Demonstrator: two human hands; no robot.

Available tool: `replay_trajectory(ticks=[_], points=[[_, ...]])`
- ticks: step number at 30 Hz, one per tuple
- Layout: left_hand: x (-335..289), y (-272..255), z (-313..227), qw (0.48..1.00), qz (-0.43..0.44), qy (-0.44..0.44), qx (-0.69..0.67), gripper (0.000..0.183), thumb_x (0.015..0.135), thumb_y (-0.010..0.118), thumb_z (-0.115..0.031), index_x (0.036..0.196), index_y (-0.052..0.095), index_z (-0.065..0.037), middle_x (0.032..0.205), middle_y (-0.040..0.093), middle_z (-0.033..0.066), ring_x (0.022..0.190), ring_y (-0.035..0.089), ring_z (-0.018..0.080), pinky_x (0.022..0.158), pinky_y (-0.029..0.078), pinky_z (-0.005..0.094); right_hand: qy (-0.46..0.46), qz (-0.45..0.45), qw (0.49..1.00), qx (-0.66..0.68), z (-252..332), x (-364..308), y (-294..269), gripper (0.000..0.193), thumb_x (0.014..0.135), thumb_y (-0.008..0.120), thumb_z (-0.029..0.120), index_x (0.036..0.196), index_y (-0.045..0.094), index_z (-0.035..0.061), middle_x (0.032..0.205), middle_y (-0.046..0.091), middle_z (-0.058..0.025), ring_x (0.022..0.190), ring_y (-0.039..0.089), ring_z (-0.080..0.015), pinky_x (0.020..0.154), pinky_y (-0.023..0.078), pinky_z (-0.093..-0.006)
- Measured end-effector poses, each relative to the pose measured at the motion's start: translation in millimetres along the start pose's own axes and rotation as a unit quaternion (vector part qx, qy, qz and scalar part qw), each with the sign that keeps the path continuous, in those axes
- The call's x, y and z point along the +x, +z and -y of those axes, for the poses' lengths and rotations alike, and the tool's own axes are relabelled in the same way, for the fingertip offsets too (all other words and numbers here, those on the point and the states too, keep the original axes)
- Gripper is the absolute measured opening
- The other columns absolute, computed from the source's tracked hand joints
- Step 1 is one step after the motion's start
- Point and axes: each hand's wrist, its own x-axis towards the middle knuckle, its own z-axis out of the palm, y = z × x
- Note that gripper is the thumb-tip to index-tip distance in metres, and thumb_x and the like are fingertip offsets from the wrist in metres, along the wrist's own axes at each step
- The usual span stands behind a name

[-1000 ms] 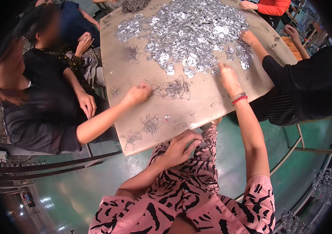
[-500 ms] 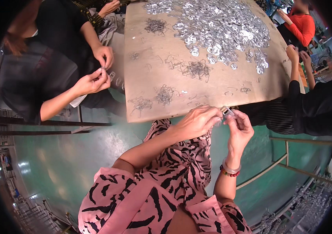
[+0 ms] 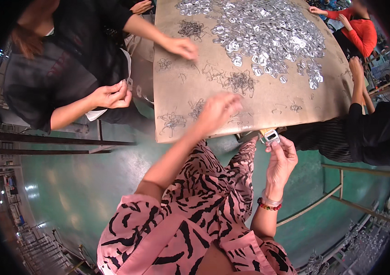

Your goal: The person sorts through a pile of small metal buckles on a table, picking them up individually and placing them into smaller clusters or onto a chain.

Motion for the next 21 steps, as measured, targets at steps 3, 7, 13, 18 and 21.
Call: replay_trajectory(ticks=[3, 7, 13, 18, 21], points=[[47.7, -12.4, 70.8, 0.987, 0.012, 0.023, 0.158, 0.018, 0.082, 0.058, -0.014, 0.095, 0.063, -0.003, 0.094, 0.061, 0.0147, 0.094, 0.058, 0.0299, 0.081, 0.047, 0.0389, 0.003, 0.001, 1.0, -0.008, 2.4, 3.5, -4.1, 0.017, 0.078, 0.06, -0.008, 0.094, 0.061, -0.003, 0.085, 0.064, -0.0102, 0.068, 0.057, -0.0146, 0.06, 0.049, -0.0263], [63.0, -15.5, 99.9, 0.942, 0.088, 0.083, 0.313, 0.014, 0.08, 0.057, -0.011, 0.089, 0.061, -0.001, 0.088, 0.061, 0.0151, 0.092, 0.057, 0.0326, 0.08, 0.046, 0.041, 0.0, -0.009, 1.0, -0.01, 6.9, 5.1, -11.8, 0.016, 0.078, 0.061, -0.007, 0.093, 0.06, -0.003, 0.084, 0.064, -0.0099, 0.066, 0.058, -0.0145, 0.059, 0.049, -0.0261], [60.1, -17.2, 66.4, 0.976, 0.039, -0.024, 0.215, 0.012, 0.082, 0.057, -0.01, 0.089, 0.057, -0.001, 0.09, 0.062, 0.0173, 0.086, 0.059, 0.0362, 0.077, 0.048, 0.0395, 0.019, -0.006, 0.999, -0.048, 14.0, -0.5, -19.4, 0.014, 0.079, 0.061, -0.005, 0.093, 0.06, -0.0043, 0.081, 0.063, -0.0098, 0.064, 0.057, -0.0156, 0.059, 0.049, -0.0266], [21.8, -11.6, -14.9, 0.994, 0.056, -0.076, -0.047, 0.009, 0.086, 0.057, -0.01, 0.089, 0.058, -0.001, 0.087, 0.064, 0.0112, 0.08, 0.063, 0.0257, 0.074, 0.049, 0.0337, 0.04, 0.006, 0.991, -0.127, 13.0, -13.8, -9.1, 0.015, 0.078, 0.06, -0.006, 0.093, 0.06, -0.006, 0.079, 0.062, -0.0093, 0.063, 0.057, -0.014, 0.06, 0.049, -0.025], [-15.4, -0.2, -75.2, 0.934, 0.151, -0.089, -0.311, 0.007, 0.085, 0.06, -0.008, 0.088, 0.058, -0.002, 0.087, 0.063, 0.0048, 0.083, 0.059, 0.0142, 0.078, 0.047, 0.0304, 0.004, -0.011, 0.989, -0.145, 12.9, -18.9, 0.5, 0.015, 0.077, 0.062, -0.008, 0.091, 0.061, -0.0057, 0.078, 0.062, -0.0082, 0.064, 0.057, -0.012, 0.059, 0.049, -0.0235]])
